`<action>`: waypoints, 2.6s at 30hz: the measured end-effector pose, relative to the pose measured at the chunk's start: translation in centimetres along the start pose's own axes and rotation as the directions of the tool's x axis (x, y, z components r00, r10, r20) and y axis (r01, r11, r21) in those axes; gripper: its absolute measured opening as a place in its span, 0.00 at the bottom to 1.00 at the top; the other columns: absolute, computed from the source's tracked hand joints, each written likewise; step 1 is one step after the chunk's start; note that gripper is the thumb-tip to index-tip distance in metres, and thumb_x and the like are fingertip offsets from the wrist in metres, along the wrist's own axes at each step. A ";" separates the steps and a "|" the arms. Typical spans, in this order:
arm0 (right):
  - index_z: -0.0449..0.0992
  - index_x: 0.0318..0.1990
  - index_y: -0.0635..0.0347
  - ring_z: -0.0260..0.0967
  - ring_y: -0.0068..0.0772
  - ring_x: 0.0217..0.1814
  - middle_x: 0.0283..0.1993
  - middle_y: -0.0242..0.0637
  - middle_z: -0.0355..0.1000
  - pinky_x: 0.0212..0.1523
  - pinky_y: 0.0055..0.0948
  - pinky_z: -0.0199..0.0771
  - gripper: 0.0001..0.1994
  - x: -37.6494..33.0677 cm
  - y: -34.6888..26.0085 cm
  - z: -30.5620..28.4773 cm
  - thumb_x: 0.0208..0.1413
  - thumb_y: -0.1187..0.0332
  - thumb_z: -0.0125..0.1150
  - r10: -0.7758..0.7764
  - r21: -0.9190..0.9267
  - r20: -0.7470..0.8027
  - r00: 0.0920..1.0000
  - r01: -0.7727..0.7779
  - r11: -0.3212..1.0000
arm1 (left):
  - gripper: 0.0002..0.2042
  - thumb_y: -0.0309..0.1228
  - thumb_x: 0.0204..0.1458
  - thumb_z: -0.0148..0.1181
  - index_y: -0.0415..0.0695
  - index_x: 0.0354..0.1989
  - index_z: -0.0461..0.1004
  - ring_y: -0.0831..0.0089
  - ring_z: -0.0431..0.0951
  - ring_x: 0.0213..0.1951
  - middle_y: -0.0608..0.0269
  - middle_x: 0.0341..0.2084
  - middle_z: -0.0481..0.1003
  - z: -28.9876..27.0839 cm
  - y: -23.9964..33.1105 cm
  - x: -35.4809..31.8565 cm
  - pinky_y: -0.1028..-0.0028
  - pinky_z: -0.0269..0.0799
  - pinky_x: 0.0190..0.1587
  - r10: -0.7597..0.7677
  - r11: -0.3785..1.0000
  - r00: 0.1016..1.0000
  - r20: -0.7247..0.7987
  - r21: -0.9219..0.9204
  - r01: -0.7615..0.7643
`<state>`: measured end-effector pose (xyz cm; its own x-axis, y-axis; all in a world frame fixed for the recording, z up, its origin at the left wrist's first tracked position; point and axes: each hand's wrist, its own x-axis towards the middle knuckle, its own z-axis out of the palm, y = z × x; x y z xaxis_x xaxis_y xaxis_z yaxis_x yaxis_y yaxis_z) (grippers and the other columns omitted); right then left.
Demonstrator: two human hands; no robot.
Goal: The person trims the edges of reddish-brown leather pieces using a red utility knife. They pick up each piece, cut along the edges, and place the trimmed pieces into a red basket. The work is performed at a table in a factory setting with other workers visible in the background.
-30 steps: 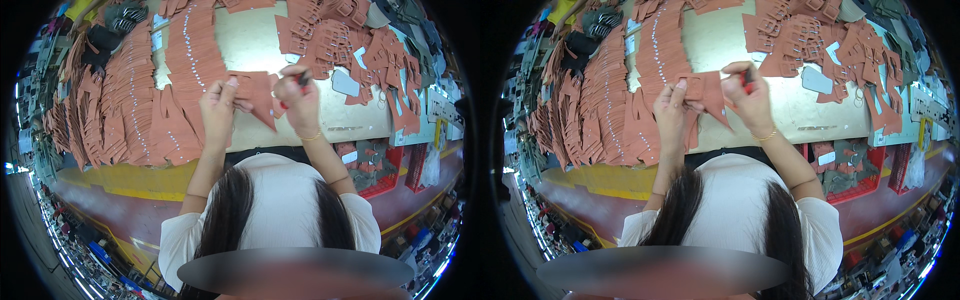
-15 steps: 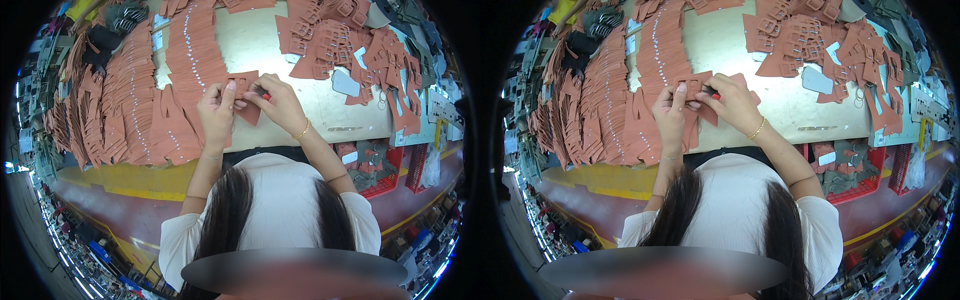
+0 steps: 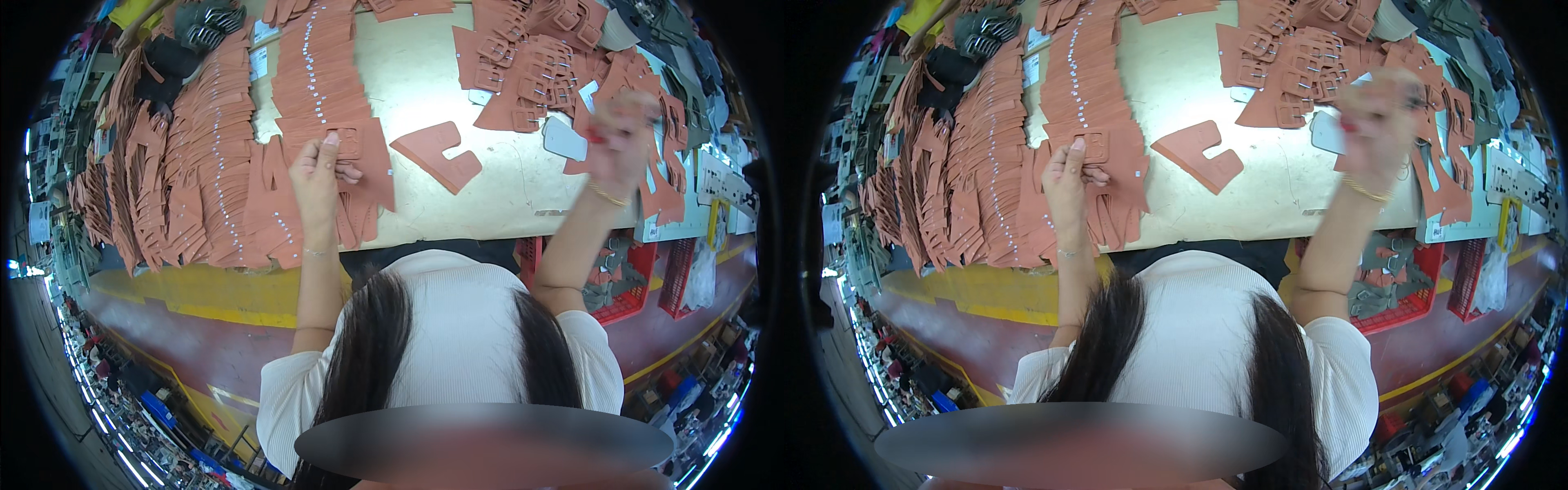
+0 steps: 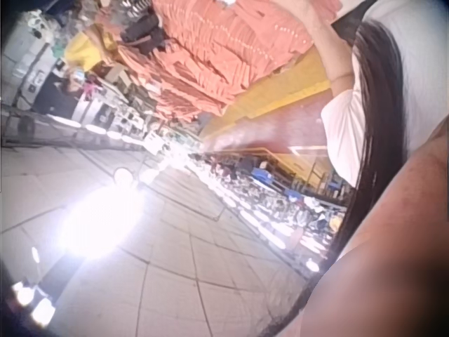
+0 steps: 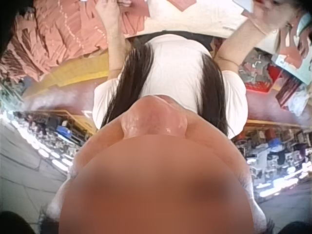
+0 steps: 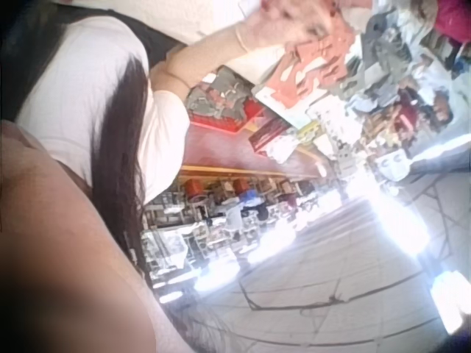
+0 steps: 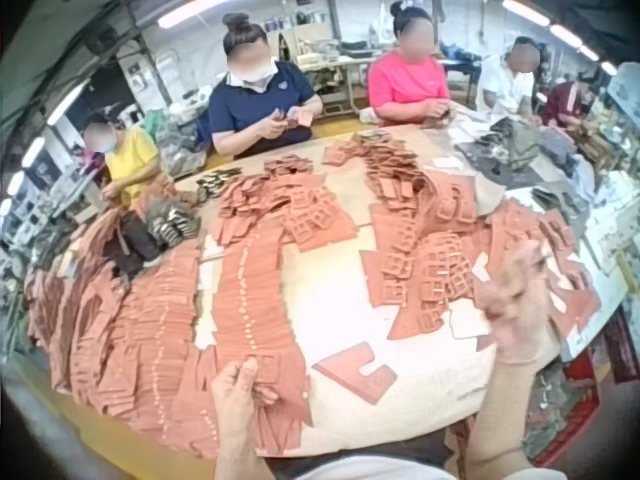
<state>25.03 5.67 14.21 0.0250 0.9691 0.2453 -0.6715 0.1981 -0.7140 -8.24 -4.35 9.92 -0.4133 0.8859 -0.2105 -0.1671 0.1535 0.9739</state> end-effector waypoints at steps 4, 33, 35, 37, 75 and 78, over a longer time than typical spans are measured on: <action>0.72 0.29 0.61 0.54 0.13 0.15 0.40 0.35 0.71 0.19 0.15 0.59 0.07 -0.5 -5.5 -2.2 0.57 0.69 0.54 0.160 -0.284 0.242 0.957 -0.088 0.955 | 0.12 0.35 0.59 0.56 0.40 0.27 0.70 0.75 0.76 0.17 0.59 0.20 0.75 -1.0 -0.5 0.6 0.80 0.69 0.19 -0.003 1.000 1.000 -0.007 -0.030 0.003; 0.76 0.32 0.61 0.68 0.26 0.24 0.30 0.32 0.70 0.25 0.24 0.65 0.11 -5.9 4.4 7.1 0.44 0.67 0.71 0.593 -0.769 0.633 0.499 0.317 0.555 | 0.10 0.31 0.60 0.53 0.36 0.31 0.70 0.70 0.81 0.25 0.53 0.25 0.78 3.8 0.9 -1.0 0.78 0.77 0.26 -0.017 0.994 0.983 0.182 -0.100 0.036; 0.76 0.33 0.61 0.68 0.27 0.24 0.31 0.32 0.71 0.25 0.23 0.66 0.10 -6.0 6.0 7.6 0.45 0.68 0.70 0.475 -0.842 0.499 0.725 0.278 0.462 | 0.10 0.31 0.60 0.53 0.36 0.31 0.70 0.70 0.81 0.25 0.53 0.25 0.78 3.9 1.0 -1.2 0.78 0.77 0.27 -0.029 0.992 0.981 0.190 -0.115 0.051; 0.77 0.34 0.61 0.68 0.26 0.24 0.30 0.32 0.70 0.25 0.22 0.67 0.08 -5.6 7.8 8.1 0.47 0.71 0.68 0.251 -0.837 0.452 0.856 0.310 0.451 | 0.10 0.31 0.60 0.53 0.36 0.31 0.70 0.70 0.81 0.25 0.54 0.25 0.78 4.2 1.2 -1.5 0.78 0.77 0.28 -0.051 0.992 0.976 0.211 -0.102 0.074; 0.71 0.31 0.57 0.65 0.30 0.22 0.29 0.30 0.65 0.22 0.25 0.65 0.07 -5.8 10.4 8.1 0.50 0.69 0.64 0.097 -0.768 0.543 0.834 0.447 0.459 | 0.08 0.29 0.59 0.54 0.36 0.30 0.68 0.70 0.80 0.24 0.53 0.24 0.77 3.5 1.6 -2.6 0.78 0.77 0.25 -0.059 0.991 0.972 0.226 -0.108 0.085; 0.71 0.30 0.58 0.61 0.28 0.22 0.28 0.32 0.64 0.23 0.23 0.61 0.08 -6.6 8.3 7.9 0.52 0.67 0.64 0.058 -0.646 0.406 0.912 0.241 0.725 | 0.08 0.29 0.59 0.53 0.36 0.32 0.68 0.68 0.81 0.24 0.51 0.25 0.78 3.4 1.9 -2.6 0.77 0.78 0.25 -0.061 0.979 0.973 0.221 -0.177 0.102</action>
<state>13.49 -0.24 11.82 -0.3169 0.8358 0.4483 -0.0023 0.4720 -0.8816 -4.49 -4.86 12.64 -0.1942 0.9497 -0.2458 -0.3642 0.1628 0.9170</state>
